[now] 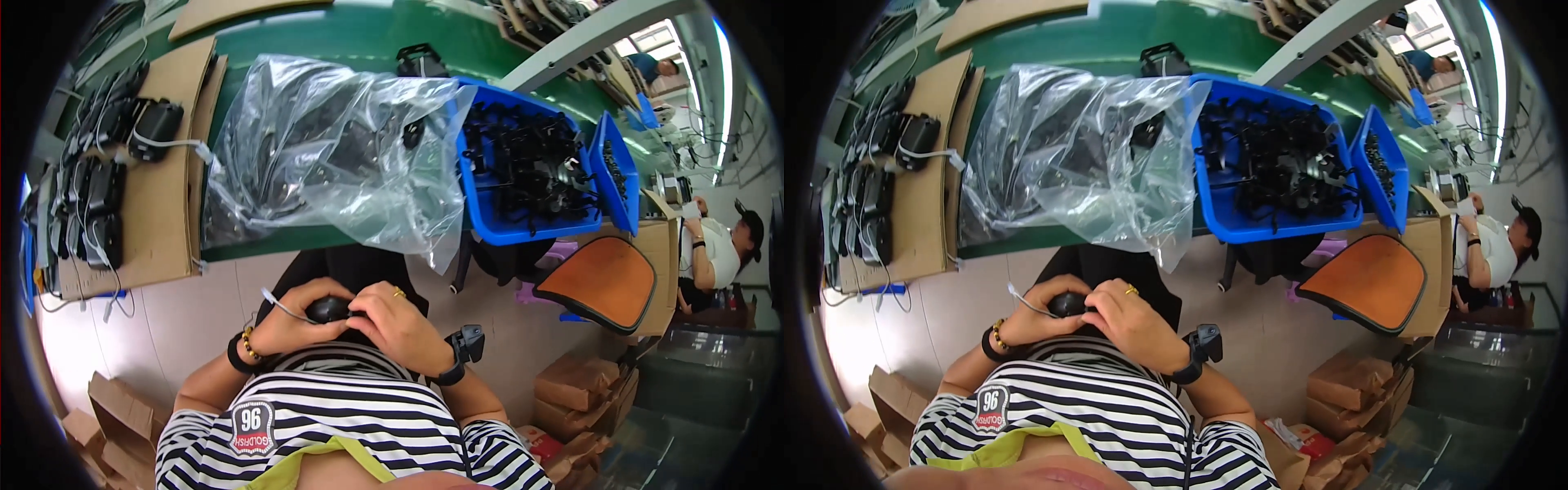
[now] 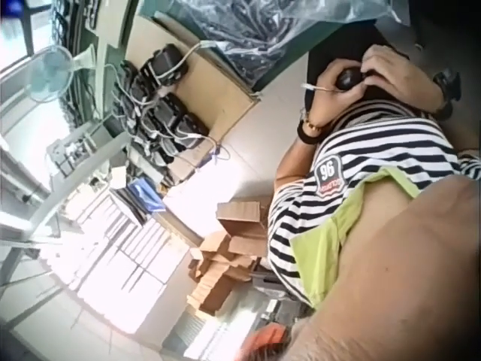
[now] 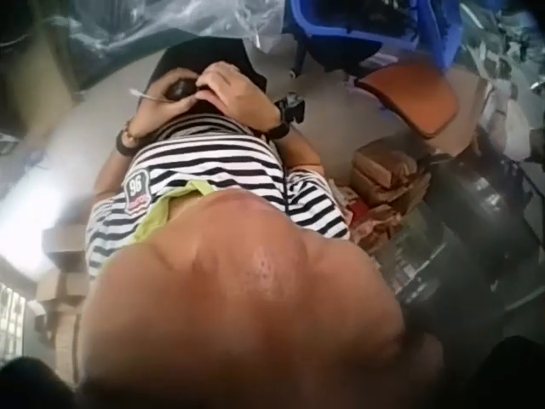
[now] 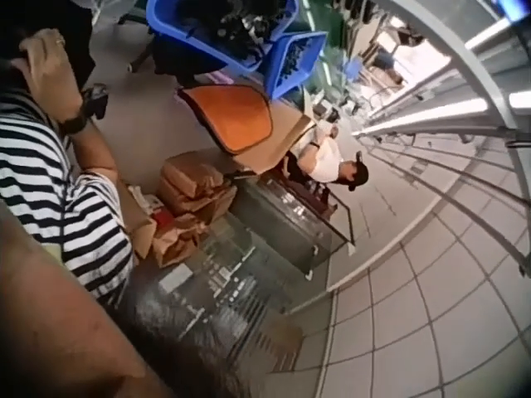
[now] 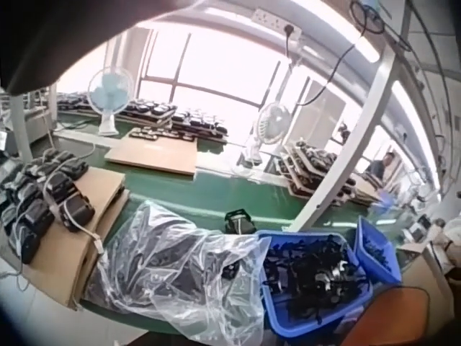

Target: Assemble black plastic housing components for an electronic device and arrange them on the workstation.

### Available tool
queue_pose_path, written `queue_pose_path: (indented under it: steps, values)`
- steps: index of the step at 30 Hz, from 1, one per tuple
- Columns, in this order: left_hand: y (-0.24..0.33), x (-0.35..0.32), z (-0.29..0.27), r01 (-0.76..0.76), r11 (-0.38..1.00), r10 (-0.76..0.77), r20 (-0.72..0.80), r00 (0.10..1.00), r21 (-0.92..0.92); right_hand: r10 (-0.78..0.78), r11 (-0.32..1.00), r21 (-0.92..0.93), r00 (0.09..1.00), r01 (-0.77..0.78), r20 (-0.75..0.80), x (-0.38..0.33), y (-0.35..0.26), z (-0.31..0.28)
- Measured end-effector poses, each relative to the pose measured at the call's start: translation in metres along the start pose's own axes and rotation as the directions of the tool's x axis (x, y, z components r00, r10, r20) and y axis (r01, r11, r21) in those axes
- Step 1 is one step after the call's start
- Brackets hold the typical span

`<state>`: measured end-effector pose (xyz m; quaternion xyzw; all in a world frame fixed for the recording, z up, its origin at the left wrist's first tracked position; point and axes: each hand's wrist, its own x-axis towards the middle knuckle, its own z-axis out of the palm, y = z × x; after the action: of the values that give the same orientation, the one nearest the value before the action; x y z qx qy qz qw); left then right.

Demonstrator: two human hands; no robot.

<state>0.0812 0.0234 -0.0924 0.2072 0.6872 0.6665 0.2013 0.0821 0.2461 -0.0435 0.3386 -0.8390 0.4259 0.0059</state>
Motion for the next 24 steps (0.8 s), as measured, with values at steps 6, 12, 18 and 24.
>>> queue_pose_path:
  steps: [6,12,18,24]
  values:
    - [0.007,-0.007,-0.002,0.094,0.990,-0.091,0.034,0.995,-0.102,-0.132,0.990,0.053,0.987,0.127,0.096,0.005,0.003,-0.009]
    - [0.011,-0.002,-0.003,0.104,0.991,-0.105,-0.009,0.994,-0.080,-0.111,0.978,-0.164,0.989,0.126,0.095,0.009,0.001,-0.006]
    - [0.010,0.000,0.000,0.024,0.999,-0.027,-0.051,0.998,-0.043,-0.090,0.929,-0.352,0.993,0.112,0.079,0.010,0.005,0.002]
    - [0.005,0.000,0.006,0.014,1.000,-0.015,-0.050,0.999,-0.012,-0.116,0.886,-0.454,0.993,0.093,-0.023,0.009,0.009,0.011]
